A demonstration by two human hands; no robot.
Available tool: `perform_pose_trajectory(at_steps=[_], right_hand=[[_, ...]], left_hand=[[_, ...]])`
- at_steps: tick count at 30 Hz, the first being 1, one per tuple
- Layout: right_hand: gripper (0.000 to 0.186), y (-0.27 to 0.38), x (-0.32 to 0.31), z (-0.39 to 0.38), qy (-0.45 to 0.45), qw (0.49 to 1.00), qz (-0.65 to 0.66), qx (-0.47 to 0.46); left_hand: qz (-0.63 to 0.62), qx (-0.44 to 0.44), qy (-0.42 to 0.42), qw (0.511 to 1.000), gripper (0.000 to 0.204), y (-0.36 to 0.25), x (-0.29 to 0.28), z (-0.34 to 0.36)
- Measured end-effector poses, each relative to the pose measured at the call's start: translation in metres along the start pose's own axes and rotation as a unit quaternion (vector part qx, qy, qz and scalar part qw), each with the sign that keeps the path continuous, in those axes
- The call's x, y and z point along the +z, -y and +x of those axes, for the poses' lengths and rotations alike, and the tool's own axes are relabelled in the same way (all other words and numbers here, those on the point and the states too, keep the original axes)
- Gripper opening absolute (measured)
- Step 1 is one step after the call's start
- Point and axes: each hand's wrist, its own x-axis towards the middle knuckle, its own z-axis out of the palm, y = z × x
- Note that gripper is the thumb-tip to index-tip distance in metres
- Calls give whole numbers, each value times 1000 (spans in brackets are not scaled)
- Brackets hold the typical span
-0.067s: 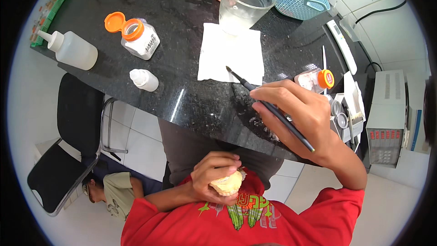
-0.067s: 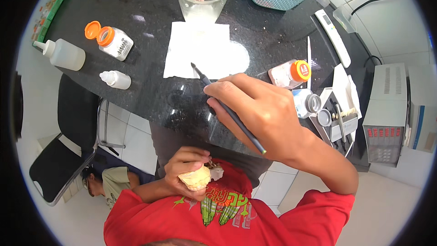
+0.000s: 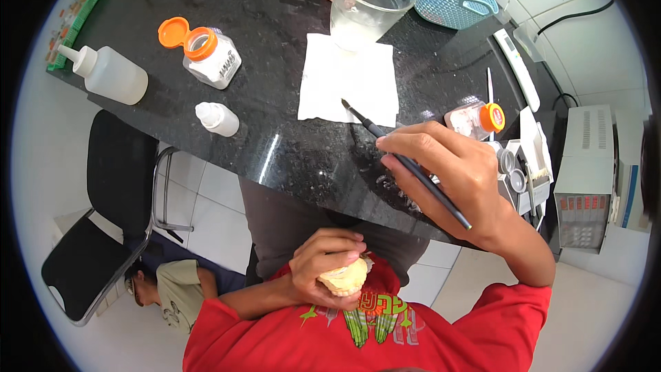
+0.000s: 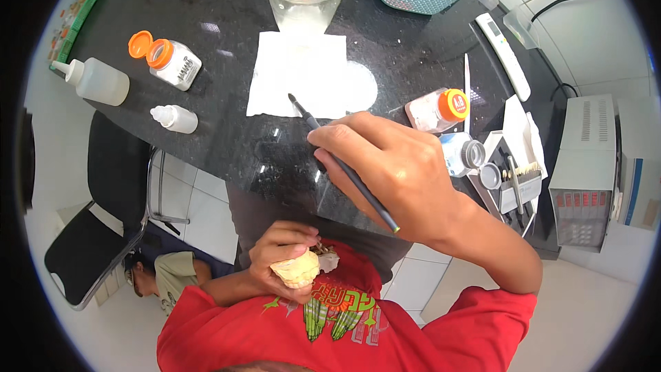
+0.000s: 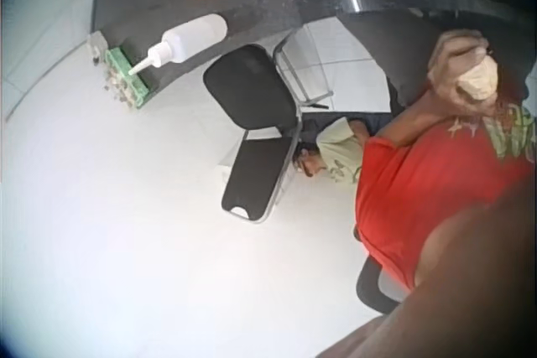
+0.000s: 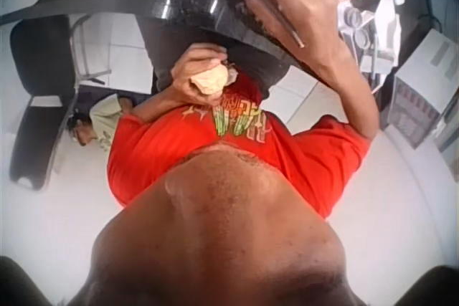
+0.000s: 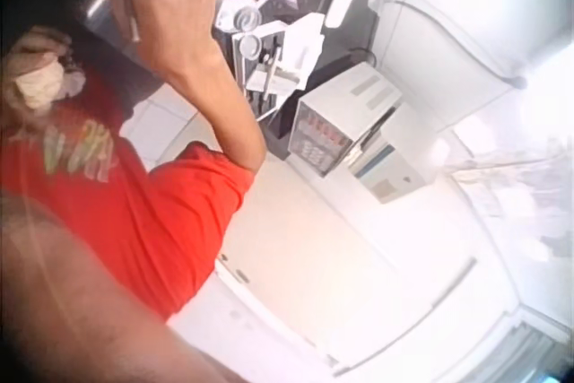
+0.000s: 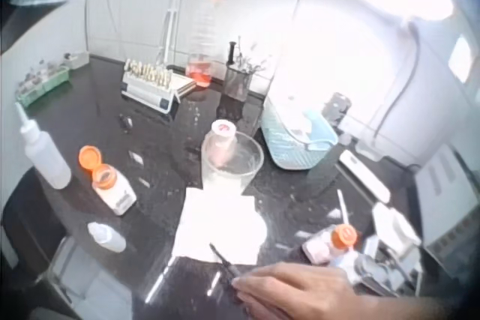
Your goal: The person applies white ceramic paste to a dental model with a small brush, occasionally dipping the brush into a liquid and wiping it on a paper towel.
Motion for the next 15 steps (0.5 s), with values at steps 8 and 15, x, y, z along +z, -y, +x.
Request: perform_pose_trajectory(at_steps=[8,15], right_hand=[[29,21,-73,-74,-66,981,134,121],[33,13,-86,-191,-216,865,348,290]], left_hand=[[-18,6,24,1000,59,0,29,1],[-49,1,69,996,61,3,68,10]])
